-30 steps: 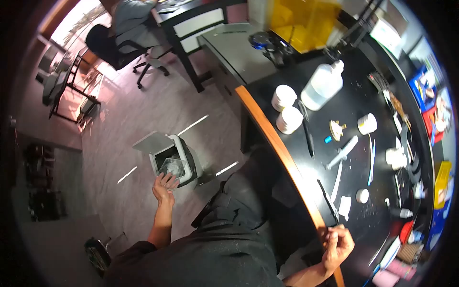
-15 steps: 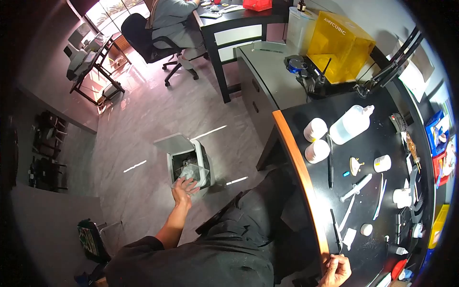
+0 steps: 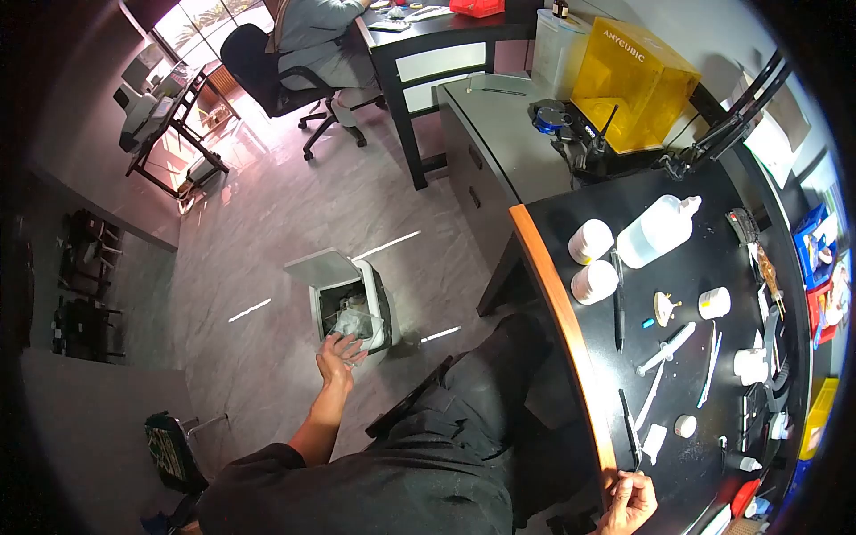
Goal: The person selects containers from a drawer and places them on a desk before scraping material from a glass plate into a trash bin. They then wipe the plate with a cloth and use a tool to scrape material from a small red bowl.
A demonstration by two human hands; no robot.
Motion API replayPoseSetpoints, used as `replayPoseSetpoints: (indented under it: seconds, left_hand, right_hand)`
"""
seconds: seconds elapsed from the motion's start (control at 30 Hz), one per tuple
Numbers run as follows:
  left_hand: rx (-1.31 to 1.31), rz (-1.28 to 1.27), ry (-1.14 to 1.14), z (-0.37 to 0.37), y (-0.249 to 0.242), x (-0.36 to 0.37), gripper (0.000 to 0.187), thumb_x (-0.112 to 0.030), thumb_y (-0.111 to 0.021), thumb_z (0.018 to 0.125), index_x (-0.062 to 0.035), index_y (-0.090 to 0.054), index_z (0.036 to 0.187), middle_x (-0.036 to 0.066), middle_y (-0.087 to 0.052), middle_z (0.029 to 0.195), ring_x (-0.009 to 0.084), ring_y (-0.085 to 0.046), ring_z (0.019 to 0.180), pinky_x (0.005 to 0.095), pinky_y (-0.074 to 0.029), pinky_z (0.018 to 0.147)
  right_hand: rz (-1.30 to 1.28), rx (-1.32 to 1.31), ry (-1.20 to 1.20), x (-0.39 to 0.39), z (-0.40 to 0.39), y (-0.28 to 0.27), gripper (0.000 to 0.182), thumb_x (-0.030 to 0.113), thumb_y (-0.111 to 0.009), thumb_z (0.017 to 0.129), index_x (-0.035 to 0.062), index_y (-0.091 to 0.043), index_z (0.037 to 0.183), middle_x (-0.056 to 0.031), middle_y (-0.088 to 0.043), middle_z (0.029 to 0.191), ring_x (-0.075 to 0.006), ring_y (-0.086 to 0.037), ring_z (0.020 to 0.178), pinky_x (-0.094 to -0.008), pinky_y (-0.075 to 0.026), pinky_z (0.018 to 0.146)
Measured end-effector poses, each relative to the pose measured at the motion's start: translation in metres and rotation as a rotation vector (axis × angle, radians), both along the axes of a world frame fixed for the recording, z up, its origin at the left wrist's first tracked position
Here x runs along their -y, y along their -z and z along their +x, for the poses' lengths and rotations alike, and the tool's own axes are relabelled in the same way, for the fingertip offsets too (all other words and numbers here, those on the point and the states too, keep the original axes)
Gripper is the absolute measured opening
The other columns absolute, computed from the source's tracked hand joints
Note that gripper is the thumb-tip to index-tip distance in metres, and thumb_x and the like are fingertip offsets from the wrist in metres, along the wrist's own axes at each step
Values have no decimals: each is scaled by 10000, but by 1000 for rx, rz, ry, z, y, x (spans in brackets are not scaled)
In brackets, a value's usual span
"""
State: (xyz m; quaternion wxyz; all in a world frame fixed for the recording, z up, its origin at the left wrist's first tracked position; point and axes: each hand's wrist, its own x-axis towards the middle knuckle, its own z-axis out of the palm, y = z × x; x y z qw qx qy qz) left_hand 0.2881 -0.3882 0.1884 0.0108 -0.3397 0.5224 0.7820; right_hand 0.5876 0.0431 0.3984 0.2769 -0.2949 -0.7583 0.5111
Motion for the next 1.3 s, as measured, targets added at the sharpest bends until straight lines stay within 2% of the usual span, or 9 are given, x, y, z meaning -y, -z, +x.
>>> replayPoseSetpoints:
  seconds: [0.17,0.5,0.6,0.7,0.83,0.93,1.03,1.2,1.3]
  left_hand:
    - [11,24,9,-3,4,0,636,-352,-441,1038,112,-308,1453,351,-499,1357,492,-584,1183,579,-574,871]
    - [-20,-445,82,-19,57,43,505,-255,-438,1066,30,-390,1479,226,-558,1372,373,-635,1171,464,-625,808]
    - [-68,-541,86,-7,83,48,477,-231,-457,1047,40,-453,1440,260,-637,1259,389,-669,1104,463,-602,820]
    - [7,-1086,427,5,105,64,450,-211,-489,1013,50,-526,1378,300,-684,1112,425,-676,1046,471,-550,849]
    - [-66,-1145,405,15,101,55,433,-223,-520,996,58,-569,1322,293,-698,1044,422,-667,1047,484,-498,878]
    - [-159,-936,275,14,147,73,474,-251,-518,1013,57,-515,1373,287,-690,1108,420,-677,1048,500,-550,852]
    - [-62,-250,53,4,92,57,557,-275,-491,1034,58,-384,1468,280,-563,1348,429,-640,1127,512,-608,861]
    - [-151,-48,174,-8,47,63,735,-460,-485,999,51,-329,1505,302,-529,1399,433,-593,1226,508,-582,896]
    - [-232,27,264,-15,13,60,667,-425,-466,1017,51,-376,1475,302,-568,1355,428,-618,1191,522,-589,882]
  right_hand:
    - [-34,11,1,0,2,1,152,117,-620,1011,-6,-626,922,-9,-557,751,-41,-454,614,-190,-342,566]
    - [10,-8,-41,6,-4,-5,153,94,-589,1018,-24,-620,926,-18,-491,758,-69,-426,655,-198,-338,605]
    - [17,33,-26,4,-1,-5,149,92,-588,1019,-23,-622,932,-15,-492,769,-68,-424,659,-196,-334,609]
    - [47,27,-33,1,3,0,149,105,-590,1022,-17,-633,947,-9,-507,778,-52,-425,657,-184,-320,602]
    - [65,40,-35,3,2,-1,154,129,-593,1026,-3,-649,970,3,-541,814,-25,-420,636,-165,-292,581]
    - [46,60,-42,4,0,-7,148,128,-597,1023,-4,-650,983,1,-539,815,-20,-409,636,-168,-288,583]
    - [74,87,20,7,-1,-7,203,151,-573,1036,6,-619,902,-5,-516,773,-41,-399,630,-186,-287,583]
    - [260,-289,-231,14,-20,-7,481,256,-437,1079,92,-374,631,-5,-342,561,-139,-359,576,-274,-290,559]
    - [77,-432,-585,34,-40,-13,417,242,-538,1011,43,-514,645,-47,-493,532,-185,-498,608,-306,-380,567]
